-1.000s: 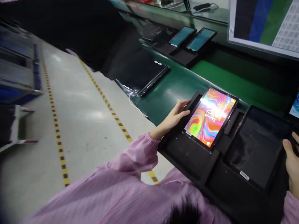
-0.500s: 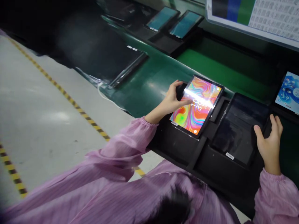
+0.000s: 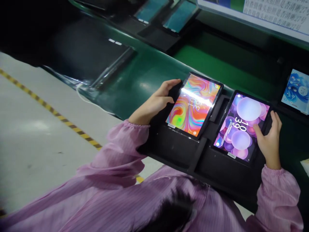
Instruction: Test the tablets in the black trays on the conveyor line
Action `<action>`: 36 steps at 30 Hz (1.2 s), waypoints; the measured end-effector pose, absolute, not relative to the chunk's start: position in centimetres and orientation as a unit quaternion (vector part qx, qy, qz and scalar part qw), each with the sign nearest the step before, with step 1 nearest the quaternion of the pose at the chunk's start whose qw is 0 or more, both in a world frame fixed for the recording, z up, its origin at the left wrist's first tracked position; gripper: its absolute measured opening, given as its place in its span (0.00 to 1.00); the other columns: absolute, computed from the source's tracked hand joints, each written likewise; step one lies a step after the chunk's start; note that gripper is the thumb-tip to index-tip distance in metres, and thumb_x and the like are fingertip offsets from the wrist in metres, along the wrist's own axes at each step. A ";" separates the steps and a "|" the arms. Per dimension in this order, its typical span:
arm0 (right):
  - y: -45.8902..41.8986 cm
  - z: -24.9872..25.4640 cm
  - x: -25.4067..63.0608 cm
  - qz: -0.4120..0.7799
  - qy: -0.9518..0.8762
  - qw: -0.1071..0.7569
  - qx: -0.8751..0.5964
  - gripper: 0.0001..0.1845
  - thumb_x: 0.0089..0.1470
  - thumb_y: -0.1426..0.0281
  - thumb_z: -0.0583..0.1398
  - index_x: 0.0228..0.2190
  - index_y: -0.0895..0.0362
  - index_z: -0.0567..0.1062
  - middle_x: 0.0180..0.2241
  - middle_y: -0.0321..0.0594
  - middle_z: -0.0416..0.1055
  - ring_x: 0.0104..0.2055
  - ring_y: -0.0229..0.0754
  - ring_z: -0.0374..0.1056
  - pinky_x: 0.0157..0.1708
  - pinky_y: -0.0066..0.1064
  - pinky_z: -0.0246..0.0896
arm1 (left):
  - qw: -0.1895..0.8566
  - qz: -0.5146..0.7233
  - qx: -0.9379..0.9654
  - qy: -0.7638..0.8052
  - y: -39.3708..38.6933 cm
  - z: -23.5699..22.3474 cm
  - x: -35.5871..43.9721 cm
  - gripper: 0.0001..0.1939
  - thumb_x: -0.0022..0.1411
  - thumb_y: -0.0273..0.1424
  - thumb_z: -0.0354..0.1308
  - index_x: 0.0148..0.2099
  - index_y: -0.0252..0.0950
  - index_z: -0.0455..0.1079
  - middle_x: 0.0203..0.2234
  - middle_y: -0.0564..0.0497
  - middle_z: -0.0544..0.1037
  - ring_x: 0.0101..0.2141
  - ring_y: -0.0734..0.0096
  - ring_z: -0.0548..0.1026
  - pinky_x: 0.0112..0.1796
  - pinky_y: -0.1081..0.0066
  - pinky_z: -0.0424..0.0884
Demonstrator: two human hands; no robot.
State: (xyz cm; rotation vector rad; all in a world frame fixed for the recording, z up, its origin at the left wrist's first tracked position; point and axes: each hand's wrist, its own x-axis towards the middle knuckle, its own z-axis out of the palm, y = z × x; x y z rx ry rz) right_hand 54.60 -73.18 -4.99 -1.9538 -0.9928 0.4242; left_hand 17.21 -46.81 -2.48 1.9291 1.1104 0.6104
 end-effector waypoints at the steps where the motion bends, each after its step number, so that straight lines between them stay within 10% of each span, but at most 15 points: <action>1: -73.2 -4.9 54.6 0.174 -0.399 0.440 -0.785 0.55 0.51 0.44 0.68 0.70 0.58 0.61 0.72 0.57 0.52 0.76 0.60 0.48 0.76 0.56 0.43 | 0.407 0.252 0.758 0.443 -46.8 -2.6 17.2 0.46 0.42 0.29 0.53 0.68 0.41 0.60 0.71 0.48 0.65 0.74 0.53 0.57 0.75 0.49 0.54; 5: -73.2 -4.9 54.7 0.184 -0.394 0.439 -0.786 0.64 0.40 0.46 0.74 0.71 0.57 0.59 0.73 0.55 0.51 0.77 0.62 0.46 0.76 0.56 0.43 | 0.396 0.250 0.762 0.447 -47.2 -2.6 17.6 0.42 0.48 0.30 0.56 0.68 0.41 0.59 0.71 0.46 0.65 0.73 0.50 0.59 0.74 0.45 0.56; 12: -73.5 -5.4 56.1 0.250 -0.349 0.496 -0.755 0.46 0.46 0.67 0.60 0.68 0.55 0.65 0.73 0.48 0.55 0.75 0.53 0.53 0.75 0.48 0.50 | 0.408 0.242 0.768 0.429 -47.3 -2.2 17.6 0.43 0.51 0.35 0.63 0.68 0.39 0.57 0.72 0.41 0.62 0.74 0.47 0.57 0.75 0.47 0.54; 21: -73.2 -4.8 54.9 0.181 -0.365 0.493 -0.768 0.38 0.57 0.56 0.62 0.66 0.51 0.66 0.72 0.48 0.56 0.75 0.53 0.53 0.75 0.54 0.48 | 0.307 0.253 0.822 0.408 -49.4 -0.8 18.6 0.40 0.60 0.45 0.68 0.69 0.43 0.59 0.73 0.41 0.58 0.75 0.45 0.54 0.75 0.47 0.49; 36: -73.2 -3.4 52.4 -0.082 -0.680 0.367 -0.629 0.15 0.67 0.65 0.62 0.52 0.53 0.80 0.70 0.51 0.61 0.72 0.68 0.57 0.67 0.64 0.58 | 0.095 0.130 0.972 0.169 -53.0 -0.4 22.2 0.23 0.77 0.53 0.51 0.65 0.53 0.74 0.77 0.46 0.54 0.73 0.43 0.55 0.71 0.40 0.47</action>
